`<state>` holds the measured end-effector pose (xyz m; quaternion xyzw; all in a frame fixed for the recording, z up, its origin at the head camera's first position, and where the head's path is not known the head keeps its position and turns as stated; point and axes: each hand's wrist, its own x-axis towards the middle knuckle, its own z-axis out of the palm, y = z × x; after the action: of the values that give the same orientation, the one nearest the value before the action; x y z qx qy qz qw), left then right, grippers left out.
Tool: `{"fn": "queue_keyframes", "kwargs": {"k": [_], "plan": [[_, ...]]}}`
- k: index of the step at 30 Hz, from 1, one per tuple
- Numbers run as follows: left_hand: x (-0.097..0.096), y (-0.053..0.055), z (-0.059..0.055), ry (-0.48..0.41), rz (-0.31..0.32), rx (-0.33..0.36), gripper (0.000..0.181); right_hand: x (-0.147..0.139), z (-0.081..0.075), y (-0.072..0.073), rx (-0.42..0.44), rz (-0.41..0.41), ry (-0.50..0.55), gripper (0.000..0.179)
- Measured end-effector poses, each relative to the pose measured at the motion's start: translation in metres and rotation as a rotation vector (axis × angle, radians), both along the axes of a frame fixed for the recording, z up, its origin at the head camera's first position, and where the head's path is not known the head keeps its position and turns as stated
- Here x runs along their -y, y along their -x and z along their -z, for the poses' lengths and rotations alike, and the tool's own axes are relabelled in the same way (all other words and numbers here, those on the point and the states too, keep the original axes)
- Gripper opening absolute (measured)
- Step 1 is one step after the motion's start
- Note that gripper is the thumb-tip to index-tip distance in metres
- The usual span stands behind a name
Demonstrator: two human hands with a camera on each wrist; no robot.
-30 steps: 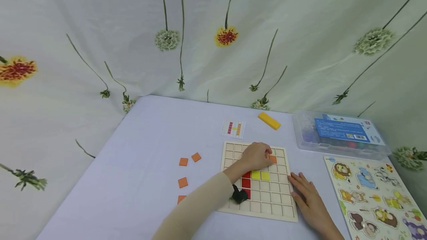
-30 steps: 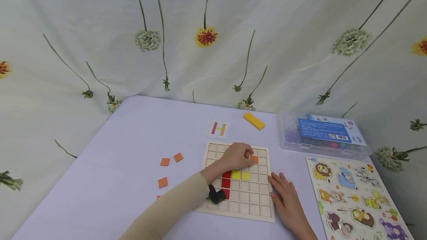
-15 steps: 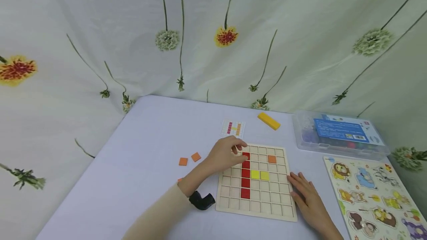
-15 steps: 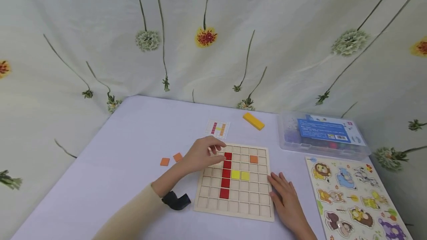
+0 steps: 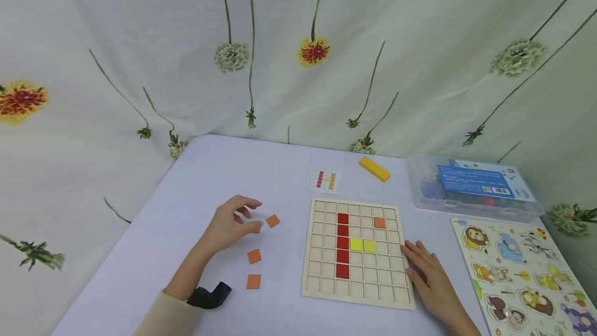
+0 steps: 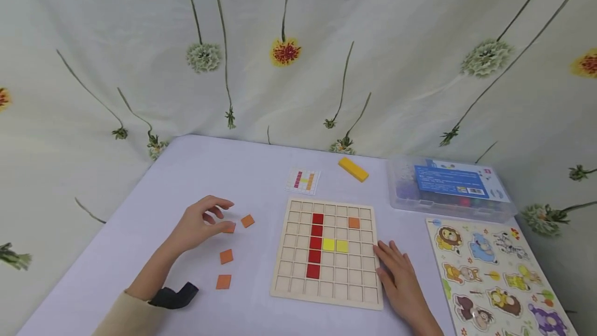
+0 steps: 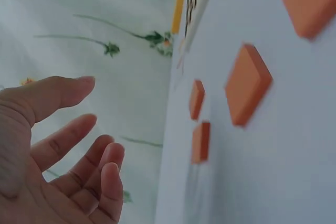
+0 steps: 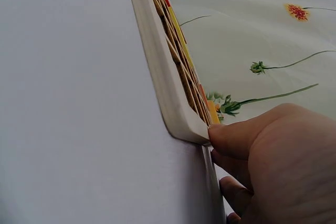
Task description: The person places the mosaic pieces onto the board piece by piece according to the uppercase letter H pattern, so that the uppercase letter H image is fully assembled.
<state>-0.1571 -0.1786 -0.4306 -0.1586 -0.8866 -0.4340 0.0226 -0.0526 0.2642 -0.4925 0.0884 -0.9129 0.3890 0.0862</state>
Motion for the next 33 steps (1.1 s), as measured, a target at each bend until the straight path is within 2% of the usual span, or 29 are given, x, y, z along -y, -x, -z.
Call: {"fn": "queue_keyframes", "kwargs": {"k": [4,7,10,13,17,20,33], "plan": [[0.027,0.003,0.019,0.021,-0.056,0.075,0.044,0.000,0.000,0.000,0.003,0.003,-0.001,0.042],[0.037,0.004,0.033,0.023,-0.082,0.112,0.046,0.000,0.000,0.000,0.003,-0.002,0.001,0.042],[0.040,0.004,0.044,0.025,-0.079,0.108,0.046,0.000,0.001,0.000,0.010,0.001,-0.005,0.043],[0.036,0.005,0.052,0.066,-0.072,0.057,0.044,0.000,0.001,-0.001,0.014,0.008,-0.016,0.043],[0.029,0.004,0.058,0.139,-0.091,-0.011,0.043,-0.001,0.002,0.000,-0.001,0.008,-0.019,0.043],[0.027,0.005,0.059,0.169,-0.107,-0.037,0.042,-0.001,0.002,0.000,-0.015,0.004,-0.016,0.043],[0.024,0.004,0.060,0.210,-0.106,-0.052,0.031,0.000,0.001,0.000,-0.006,0.006,-0.006,0.043]]}}
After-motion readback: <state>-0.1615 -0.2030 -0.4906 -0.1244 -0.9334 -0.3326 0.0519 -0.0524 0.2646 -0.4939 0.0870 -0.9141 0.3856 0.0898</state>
